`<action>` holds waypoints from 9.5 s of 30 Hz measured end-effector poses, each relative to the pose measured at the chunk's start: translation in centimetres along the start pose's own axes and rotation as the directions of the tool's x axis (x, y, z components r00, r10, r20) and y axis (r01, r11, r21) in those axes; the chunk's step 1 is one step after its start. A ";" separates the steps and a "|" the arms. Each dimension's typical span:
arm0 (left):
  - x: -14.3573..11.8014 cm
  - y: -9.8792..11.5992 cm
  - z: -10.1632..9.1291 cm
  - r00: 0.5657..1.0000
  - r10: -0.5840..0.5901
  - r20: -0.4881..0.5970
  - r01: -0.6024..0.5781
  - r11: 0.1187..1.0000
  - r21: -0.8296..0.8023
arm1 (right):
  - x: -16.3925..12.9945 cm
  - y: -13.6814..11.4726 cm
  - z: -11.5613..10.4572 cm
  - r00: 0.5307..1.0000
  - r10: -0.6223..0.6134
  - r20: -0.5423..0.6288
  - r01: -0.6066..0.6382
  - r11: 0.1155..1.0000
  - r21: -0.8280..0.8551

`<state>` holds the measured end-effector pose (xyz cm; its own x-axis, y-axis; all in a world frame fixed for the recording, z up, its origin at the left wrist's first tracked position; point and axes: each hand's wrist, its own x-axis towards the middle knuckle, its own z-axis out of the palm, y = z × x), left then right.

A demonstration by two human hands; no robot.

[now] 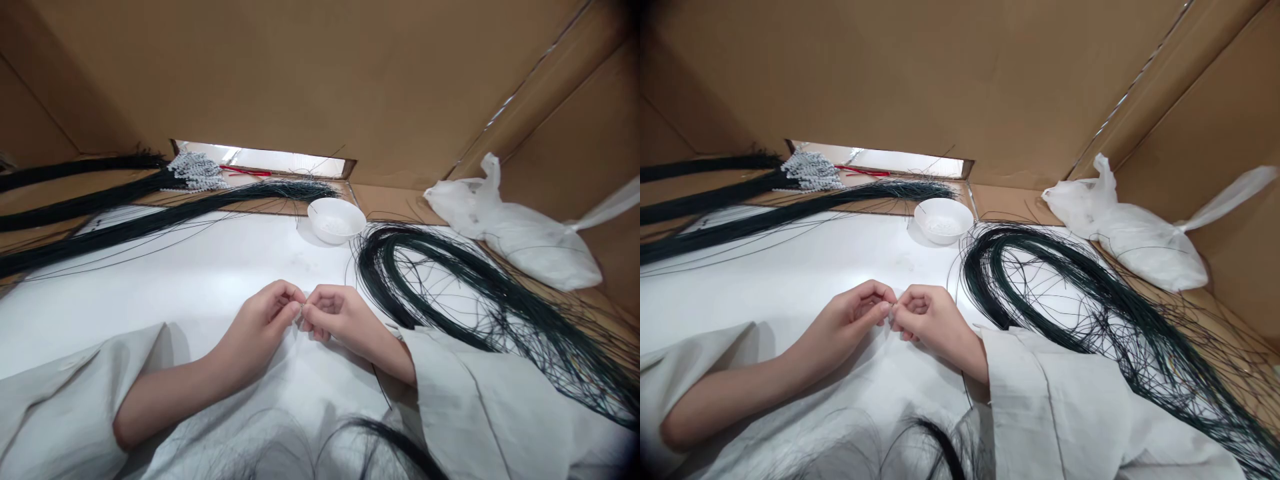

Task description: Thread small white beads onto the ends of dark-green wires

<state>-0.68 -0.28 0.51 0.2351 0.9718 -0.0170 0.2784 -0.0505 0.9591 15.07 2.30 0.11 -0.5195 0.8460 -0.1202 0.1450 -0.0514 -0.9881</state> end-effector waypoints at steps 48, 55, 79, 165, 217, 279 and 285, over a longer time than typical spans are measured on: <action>6.3 -1.8 -1.5 0.953 0.289 -0.091 -0.112 0.614 0.782 | 0.3 -0.1 0.5 0.996 0.035 -0.079 -0.035 0.999 -0.002; 5.9 -1.0 -1.7 0.945 0.305 -0.118 -0.149 0.721 0.677 | 0.1 0.0 0.4 0.997 0.004 -0.077 -0.002 0.999 0.035; 0.5 0.2 0.0 0.976 -0.196 -0.090 0.173 0.961 -0.217 | -0.3 -0.1 0.3 0.996 -0.082 -0.043 0.082 0.997 -0.005; -0.2 0.9 0.1 0.959 0.266 -0.094 -0.177 0.828 0.533 | -0.4 -0.3 0.3 0.999 -0.038 -0.036 0.037 0.999 -0.026; 1.6 -0.3 -1.1 0.996 -0.082 -0.043 0.077 0.991 -0.109 | -0.1 0.1 0.0 0.995 -0.085 -0.050 0.085 0.996 0.009; 1.8 -0.1 -1.1 0.975 -0.168 0.145 0.209 0.916 -0.341 | 0.0 -0.4 -0.1 0.998 0.033 -0.053 -0.031 0.999 0.038; 1.7 0.2 -1.1 0.975 -0.177 0.136 0.213 0.918 -0.335 | 0.0 -0.5 -0.2 0.998 0.035 -0.051 -0.033 0.999 0.040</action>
<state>-1.21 1.65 0.95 0.3067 0.9249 -0.2246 -0.0063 0.2379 0.9713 15.14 2.40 0.58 -0.4708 0.8694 -0.1499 0.1279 -0.1008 -0.9866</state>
